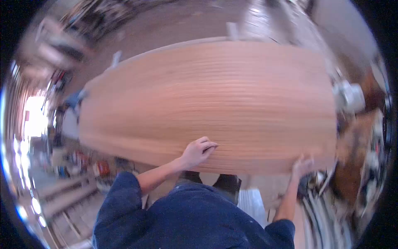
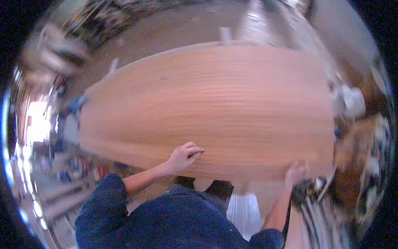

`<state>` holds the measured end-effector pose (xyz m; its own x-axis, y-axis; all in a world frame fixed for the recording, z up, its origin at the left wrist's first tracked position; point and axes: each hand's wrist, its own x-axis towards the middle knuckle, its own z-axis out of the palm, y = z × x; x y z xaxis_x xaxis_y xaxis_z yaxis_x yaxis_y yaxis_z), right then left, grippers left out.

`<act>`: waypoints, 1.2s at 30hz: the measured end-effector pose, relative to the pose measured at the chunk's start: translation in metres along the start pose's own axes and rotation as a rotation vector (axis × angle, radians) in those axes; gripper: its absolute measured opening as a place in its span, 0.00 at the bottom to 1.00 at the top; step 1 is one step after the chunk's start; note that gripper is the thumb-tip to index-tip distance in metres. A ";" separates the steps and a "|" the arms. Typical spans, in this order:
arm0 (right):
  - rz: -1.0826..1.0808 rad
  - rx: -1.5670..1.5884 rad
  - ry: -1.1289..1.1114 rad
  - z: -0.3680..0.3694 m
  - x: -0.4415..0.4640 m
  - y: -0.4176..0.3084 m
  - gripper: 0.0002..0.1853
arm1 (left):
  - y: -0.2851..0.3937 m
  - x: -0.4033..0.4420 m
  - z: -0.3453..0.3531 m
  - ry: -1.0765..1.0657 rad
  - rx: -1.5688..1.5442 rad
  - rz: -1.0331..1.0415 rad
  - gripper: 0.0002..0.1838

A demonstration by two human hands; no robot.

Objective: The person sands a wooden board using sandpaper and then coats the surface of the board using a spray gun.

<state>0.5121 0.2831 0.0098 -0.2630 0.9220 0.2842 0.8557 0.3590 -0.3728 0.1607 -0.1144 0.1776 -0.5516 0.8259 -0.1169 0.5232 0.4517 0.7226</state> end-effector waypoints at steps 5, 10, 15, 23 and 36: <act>-0.011 0.265 -0.118 0.034 -0.041 -0.113 0.32 | -0.095 -0.118 -0.061 0.295 -0.296 -0.318 0.12; -0.828 0.163 0.027 0.061 -0.212 -0.372 0.33 | -0.193 -0.252 -0.114 0.393 -0.471 -0.585 0.14; -0.934 0.639 -0.520 0.096 -0.384 -0.622 0.33 | -0.276 -0.385 -0.185 0.748 -0.566 -0.867 0.14; -1.333 0.713 -1.173 0.038 -0.581 -0.815 0.23 | -0.343 -0.535 -0.203 1.562 -0.899 -1.079 0.15; -1.354 0.501 -1.767 0.054 -0.795 -0.940 0.26 | -0.504 -0.586 -0.342 1.649 -1.124 -1.093 0.17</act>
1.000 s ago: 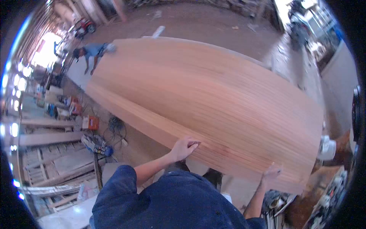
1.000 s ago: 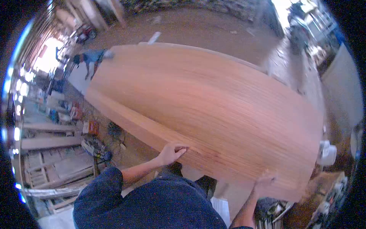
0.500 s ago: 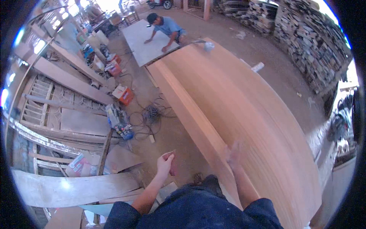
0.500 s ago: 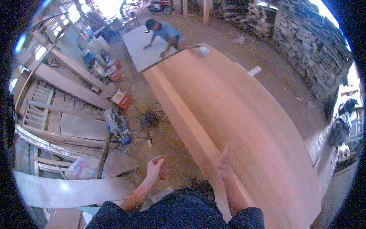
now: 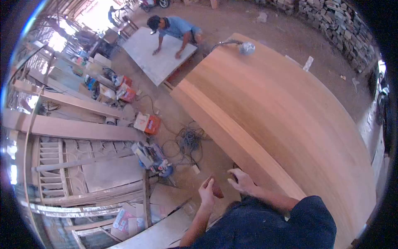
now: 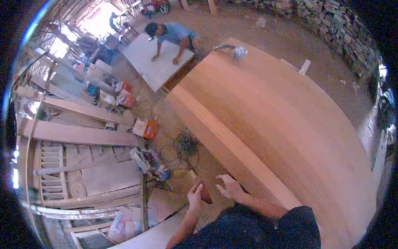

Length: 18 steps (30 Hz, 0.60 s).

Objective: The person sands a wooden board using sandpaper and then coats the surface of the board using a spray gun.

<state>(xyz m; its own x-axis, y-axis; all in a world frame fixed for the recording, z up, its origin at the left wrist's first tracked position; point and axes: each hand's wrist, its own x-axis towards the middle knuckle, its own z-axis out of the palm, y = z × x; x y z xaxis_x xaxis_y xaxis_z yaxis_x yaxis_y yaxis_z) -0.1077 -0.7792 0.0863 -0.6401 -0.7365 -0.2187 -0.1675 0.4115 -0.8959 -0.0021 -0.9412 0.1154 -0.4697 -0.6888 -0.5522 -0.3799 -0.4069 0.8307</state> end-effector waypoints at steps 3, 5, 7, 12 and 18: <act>-0.078 0.083 0.050 -0.018 0.067 -0.051 0.35 | 0.028 0.054 0.026 -0.067 0.056 0.041 0.19; -0.050 0.046 0.015 -0.023 0.117 -0.071 0.37 | 0.057 0.092 0.059 -0.116 0.088 0.095 0.20; -0.028 0.319 0.256 -0.025 0.175 -0.071 0.36 | 0.098 0.128 0.094 -0.172 0.362 0.370 0.21; 0.153 0.712 0.565 -0.089 0.319 -0.041 0.25 | 0.164 0.225 0.157 -0.414 0.070 0.360 0.21; 0.213 0.163 0.669 -0.136 0.443 -0.056 0.14 | 0.197 0.412 0.179 -0.274 0.583 0.715 0.22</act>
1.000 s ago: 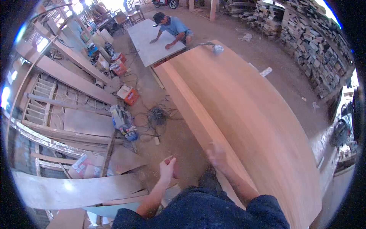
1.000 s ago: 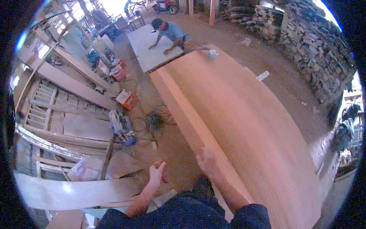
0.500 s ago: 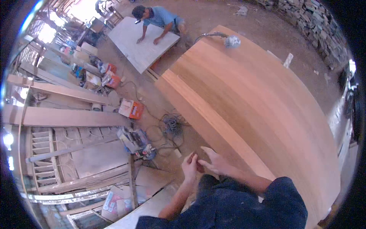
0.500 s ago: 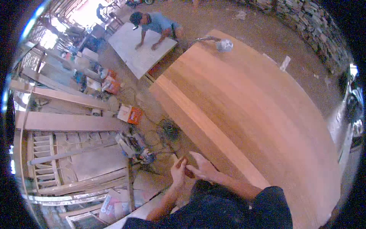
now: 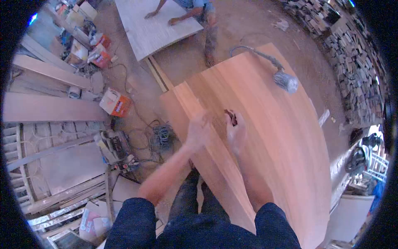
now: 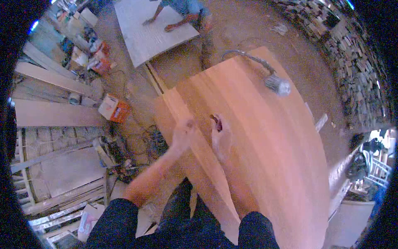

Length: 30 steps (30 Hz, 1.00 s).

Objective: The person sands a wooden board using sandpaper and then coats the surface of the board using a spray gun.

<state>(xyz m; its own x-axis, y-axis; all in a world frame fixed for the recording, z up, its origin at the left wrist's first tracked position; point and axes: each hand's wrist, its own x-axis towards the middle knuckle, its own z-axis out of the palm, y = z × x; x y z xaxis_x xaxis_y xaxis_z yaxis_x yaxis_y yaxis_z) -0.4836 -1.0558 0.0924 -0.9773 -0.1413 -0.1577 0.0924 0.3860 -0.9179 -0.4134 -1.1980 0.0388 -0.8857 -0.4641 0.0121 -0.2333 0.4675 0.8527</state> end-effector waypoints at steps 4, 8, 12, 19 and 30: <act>-0.237 -0.294 -0.093 0.048 0.082 0.017 0.12 | -0.055 0.118 -0.034 0.117 0.313 0.037 0.19; -0.362 -0.478 -0.084 0.096 0.141 0.020 0.11 | -0.105 0.177 -0.032 0.435 0.633 0.220 0.17; -0.532 -0.472 -0.030 0.125 0.153 0.010 0.07 | -0.075 0.184 -0.039 -0.030 0.563 -0.210 0.26; -0.591 -0.508 -0.076 0.098 0.126 0.045 0.10 | -0.074 0.194 -0.042 -0.081 0.583 -0.309 0.28; -0.540 -0.517 -0.129 0.154 0.156 0.004 0.11 | -0.075 0.191 -0.039 0.002 0.596 -0.218 0.27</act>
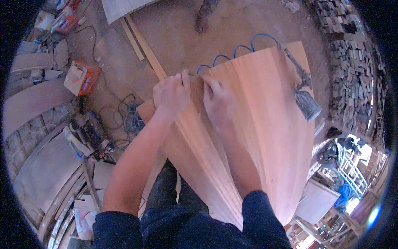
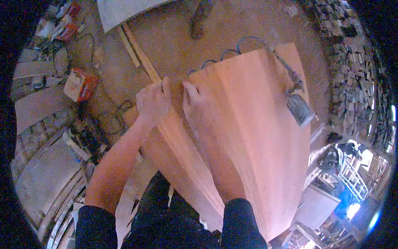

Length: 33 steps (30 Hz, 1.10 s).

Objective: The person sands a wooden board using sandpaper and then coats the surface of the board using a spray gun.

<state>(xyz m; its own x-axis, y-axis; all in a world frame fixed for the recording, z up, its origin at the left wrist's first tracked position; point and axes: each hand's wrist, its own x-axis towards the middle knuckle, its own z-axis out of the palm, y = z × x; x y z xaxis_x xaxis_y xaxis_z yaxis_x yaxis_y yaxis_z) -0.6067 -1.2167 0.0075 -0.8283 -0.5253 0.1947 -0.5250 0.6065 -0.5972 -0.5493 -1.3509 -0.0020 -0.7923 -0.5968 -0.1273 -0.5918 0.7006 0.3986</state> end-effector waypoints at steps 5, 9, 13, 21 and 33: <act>-0.107 0.030 0.053 0.002 -0.007 0.008 0.10 | -0.004 -0.002 0.004 0.064 0.091 0.061 0.28; 0.113 0.026 -0.122 -0.039 -0.099 0.020 0.10 | -0.006 -0.001 0.015 0.030 0.017 0.023 0.28; 0.057 0.054 -0.048 0.003 -0.059 0.007 0.16 | 0.001 -0.001 0.002 -0.007 0.050 -0.001 0.28; 0.052 0.179 -0.081 -0.029 -0.134 0.041 0.16 | -0.006 0.000 0.002 -0.040 -0.002 0.015 0.27; -0.053 0.019 0.034 -0.002 -0.066 0.002 0.15 | -0.019 -0.008 0.002 0.090 -0.136 0.080 0.22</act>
<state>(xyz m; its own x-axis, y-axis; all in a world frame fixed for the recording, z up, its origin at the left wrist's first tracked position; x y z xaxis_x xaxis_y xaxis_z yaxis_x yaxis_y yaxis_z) -0.5533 -1.1796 -0.0056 -0.8061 -0.5352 0.2524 -0.5643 0.5669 -0.6001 -0.5322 -1.3589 -0.0107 -0.8156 -0.5785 -0.0109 -0.4975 0.6915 0.5237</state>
